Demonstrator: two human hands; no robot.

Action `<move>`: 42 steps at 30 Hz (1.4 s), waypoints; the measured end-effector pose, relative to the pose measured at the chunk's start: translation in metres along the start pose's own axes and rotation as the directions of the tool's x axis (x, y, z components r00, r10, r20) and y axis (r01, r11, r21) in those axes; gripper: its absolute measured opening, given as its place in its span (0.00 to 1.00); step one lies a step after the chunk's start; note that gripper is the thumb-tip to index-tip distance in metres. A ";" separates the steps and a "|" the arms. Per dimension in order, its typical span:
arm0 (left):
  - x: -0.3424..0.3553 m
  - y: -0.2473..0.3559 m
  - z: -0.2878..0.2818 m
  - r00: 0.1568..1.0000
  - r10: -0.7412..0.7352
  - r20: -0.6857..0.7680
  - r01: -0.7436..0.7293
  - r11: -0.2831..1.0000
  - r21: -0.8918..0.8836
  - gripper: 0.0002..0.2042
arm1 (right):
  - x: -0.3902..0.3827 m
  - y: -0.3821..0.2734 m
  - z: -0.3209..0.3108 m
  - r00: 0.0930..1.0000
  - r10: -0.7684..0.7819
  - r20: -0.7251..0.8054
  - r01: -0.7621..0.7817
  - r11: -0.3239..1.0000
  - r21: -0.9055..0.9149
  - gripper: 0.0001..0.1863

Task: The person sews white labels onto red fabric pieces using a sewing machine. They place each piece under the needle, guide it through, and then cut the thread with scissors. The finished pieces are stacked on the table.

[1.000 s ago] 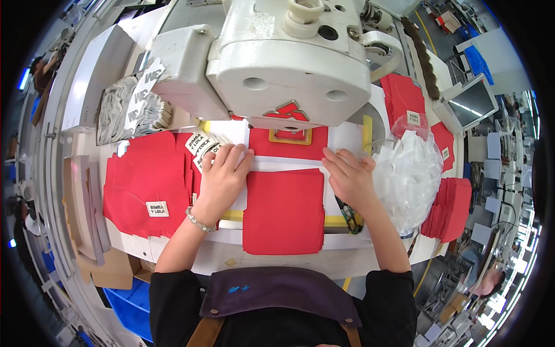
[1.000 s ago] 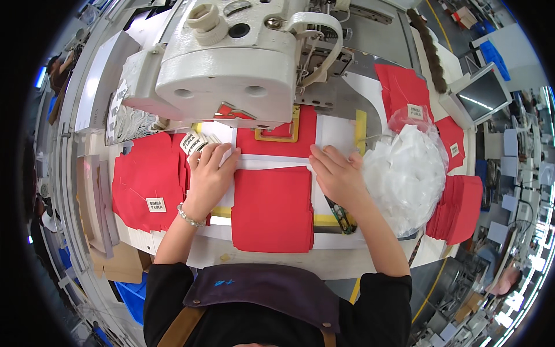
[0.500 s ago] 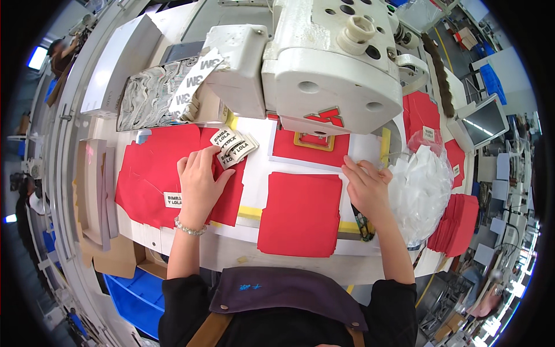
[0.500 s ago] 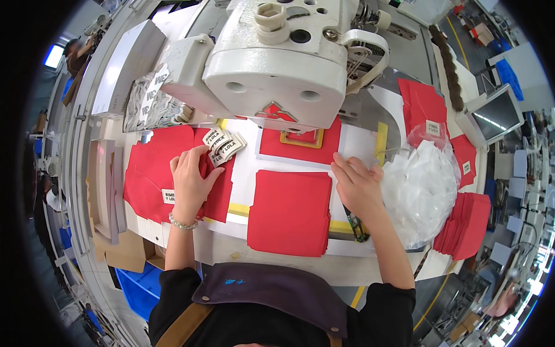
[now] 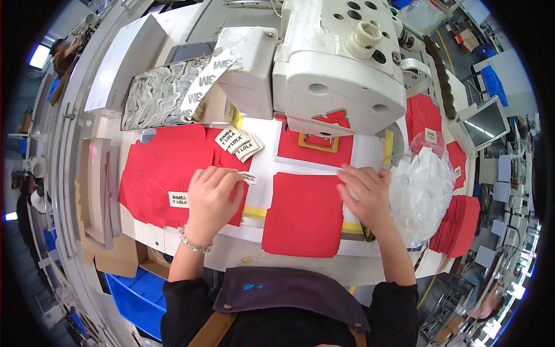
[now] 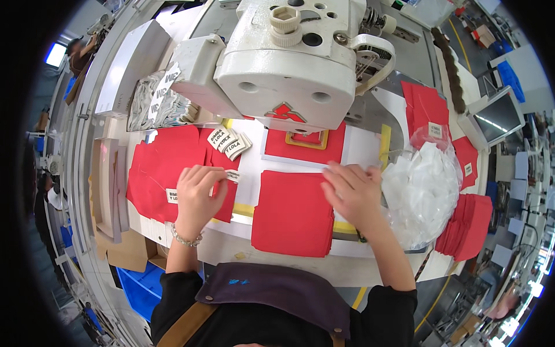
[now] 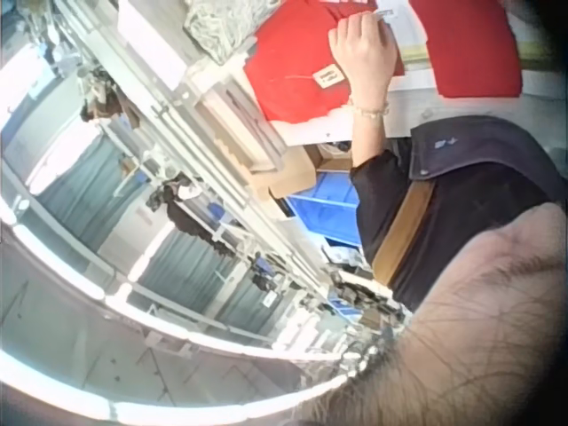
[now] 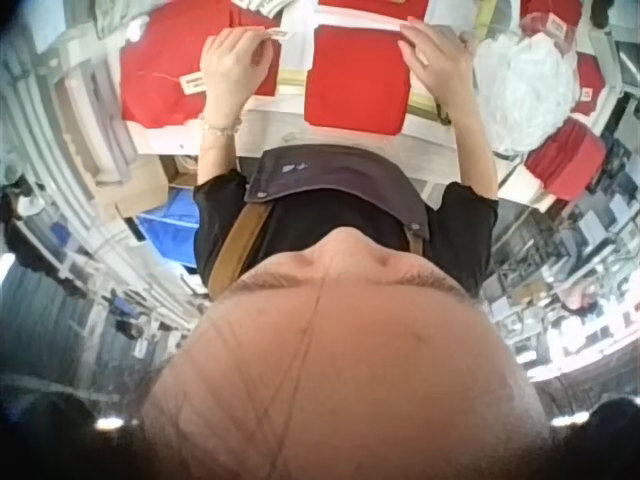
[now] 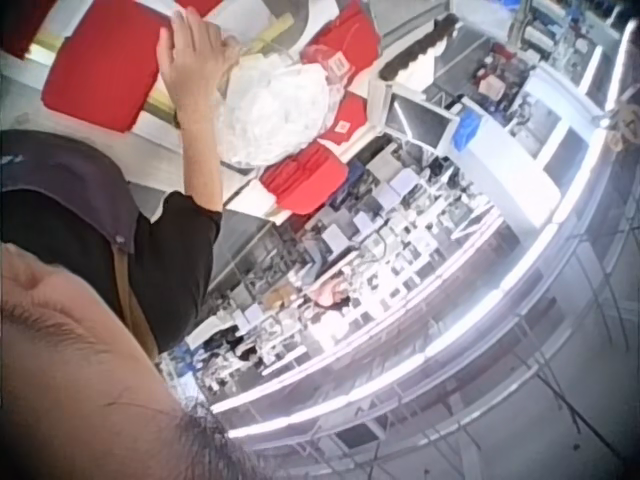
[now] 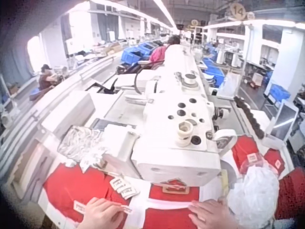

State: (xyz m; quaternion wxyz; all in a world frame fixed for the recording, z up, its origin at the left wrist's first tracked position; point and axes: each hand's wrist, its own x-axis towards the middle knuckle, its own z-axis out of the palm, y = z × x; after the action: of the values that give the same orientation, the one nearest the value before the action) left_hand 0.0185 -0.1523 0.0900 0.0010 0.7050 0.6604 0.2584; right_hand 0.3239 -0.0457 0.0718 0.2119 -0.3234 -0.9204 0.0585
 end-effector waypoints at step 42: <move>0.045 0.044 0.098 0.949 0.263 0.175 -0.277 0.959 0.059 0.33 | 0.060 0.045 0.064 0.994 -0.098 -0.052 0.109 0.946 0.306 0.07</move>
State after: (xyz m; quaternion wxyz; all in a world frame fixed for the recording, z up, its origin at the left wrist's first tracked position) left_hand 0.0952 -0.0825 0.0370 -0.0089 0.8072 0.5654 0.1691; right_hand 0.2799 0.0291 0.0239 0.2793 -0.2387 -0.9116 0.1844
